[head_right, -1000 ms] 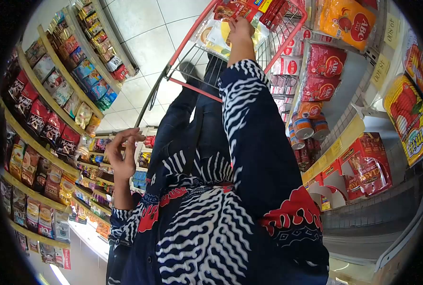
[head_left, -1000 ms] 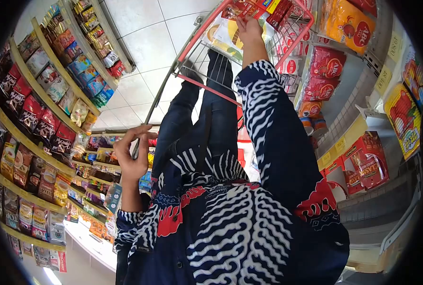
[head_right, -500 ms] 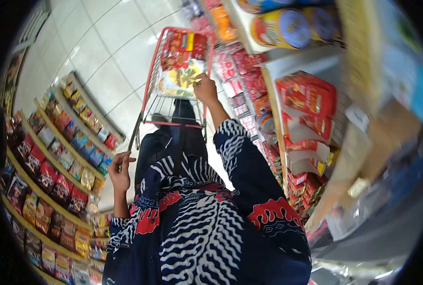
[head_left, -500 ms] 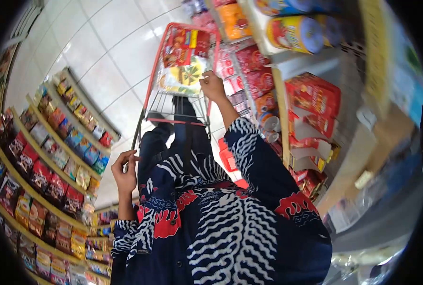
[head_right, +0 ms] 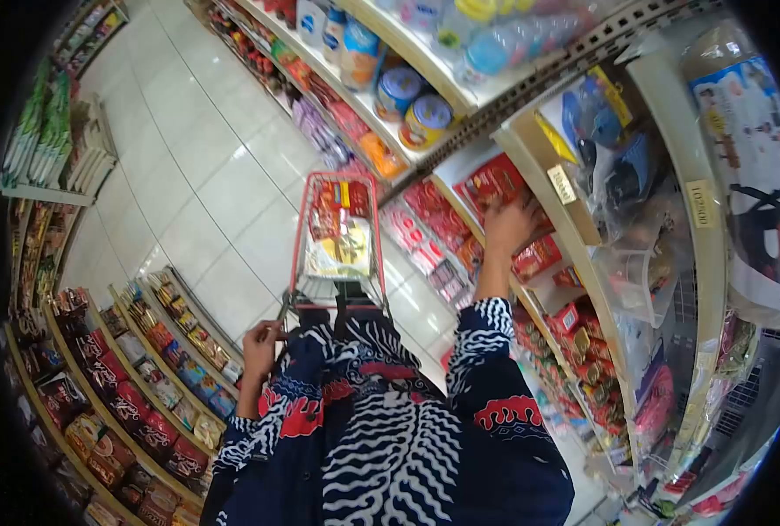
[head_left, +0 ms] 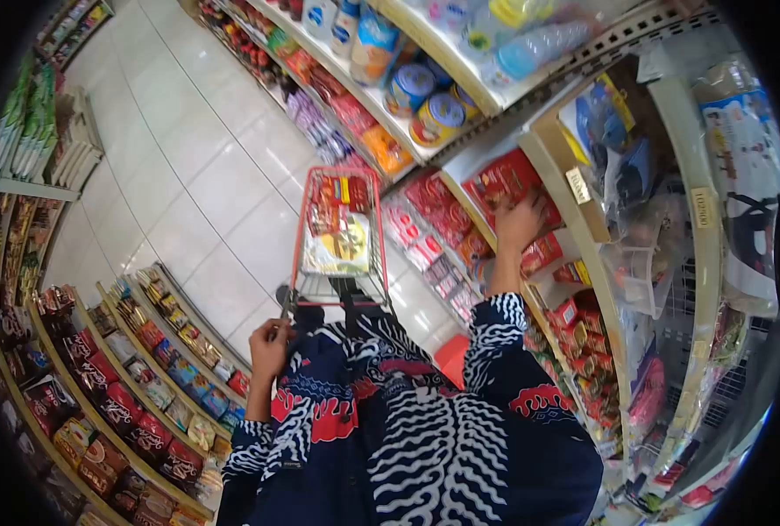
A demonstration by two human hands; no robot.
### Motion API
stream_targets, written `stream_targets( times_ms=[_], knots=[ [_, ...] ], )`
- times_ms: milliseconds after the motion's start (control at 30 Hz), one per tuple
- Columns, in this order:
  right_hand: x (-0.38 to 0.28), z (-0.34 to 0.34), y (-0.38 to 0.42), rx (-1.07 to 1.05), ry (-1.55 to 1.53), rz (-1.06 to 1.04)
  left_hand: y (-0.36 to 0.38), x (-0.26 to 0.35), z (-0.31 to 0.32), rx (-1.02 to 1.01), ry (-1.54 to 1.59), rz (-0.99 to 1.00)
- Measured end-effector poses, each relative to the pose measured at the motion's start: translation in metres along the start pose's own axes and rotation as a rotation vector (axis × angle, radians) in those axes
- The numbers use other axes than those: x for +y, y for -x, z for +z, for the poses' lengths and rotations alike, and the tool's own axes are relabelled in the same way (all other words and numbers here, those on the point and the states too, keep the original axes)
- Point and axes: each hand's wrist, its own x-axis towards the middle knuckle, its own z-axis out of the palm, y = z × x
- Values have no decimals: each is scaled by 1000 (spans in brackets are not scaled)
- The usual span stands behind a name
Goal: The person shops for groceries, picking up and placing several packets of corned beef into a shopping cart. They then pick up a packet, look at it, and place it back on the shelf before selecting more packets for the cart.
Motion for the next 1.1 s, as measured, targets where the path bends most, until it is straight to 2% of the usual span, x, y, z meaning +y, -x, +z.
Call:
stream_targets(
  times_ms=[100,167,200,267,300,367,400,433,467,500,533,567,633,667,700,767,800,867,900,967,1033,1067,1100],
  knots=[
    [3,-2,-2,-15,-4,-129,6,15,1,27,25,-34],
    [-9,-19,-2,-19,166,-45,8,17,-2,66,25,-21],
    [-8,-21,-2,-10,145,-51,7,12,-2,78,59,5],
    [-6,-18,-5,-148,149,15,8,10,-2,83,105,10],
    [-15,-26,-5,-134,187,-13,3,-7,-2,96,82,83],
    [-25,-39,-3,-174,198,-28,0,-9,-3,112,56,50],
    [-25,-36,1,-111,192,-31,-1,-13,-2,113,48,48],
    [-28,-42,0,-170,182,-1,-4,-18,-2,116,38,51],
    [-33,-48,2,-153,130,20,-11,-32,1,125,15,64],
    [-18,-27,7,-41,79,-9,-4,-16,-2,130,28,83],
    [-18,-27,8,-52,17,20,-6,-14,-3,141,7,43],
    [-21,-33,6,-223,-9,134,-6,-17,-3,149,-14,-1],
    [-35,-56,6,-223,-154,189,-11,-25,-2,163,-39,53],
    [-8,-17,5,-156,-212,111,-7,-16,-5,151,-45,33],
    [-9,-19,8,-152,-231,101,-8,-18,-5,140,-39,33],
    [-12,-33,5,-264,-692,189,-10,-18,-3,114,-31,-10],
    [-20,-43,7,-264,-706,176,-11,-19,-2,130,-23,-7],
    [-43,-64,22,20,-613,4,-12,-22,-1,124,-55,9],
    [-61,-74,31,19,-621,-2,-12,-21,0,134,-52,8],
    [-95,-89,46,-73,-971,256,-12,-18,-1,91,-76,-17],
    [-108,-46,69,-39,-1025,179,-11,-15,-1,93,-95,-10],
    [-117,-27,82,-236,-1217,378,-10,-13,-3,84,-114,-6],
    [-121,10,99,-261,-1188,330,-8,-11,-5,90,-120,-5]
  ],
)
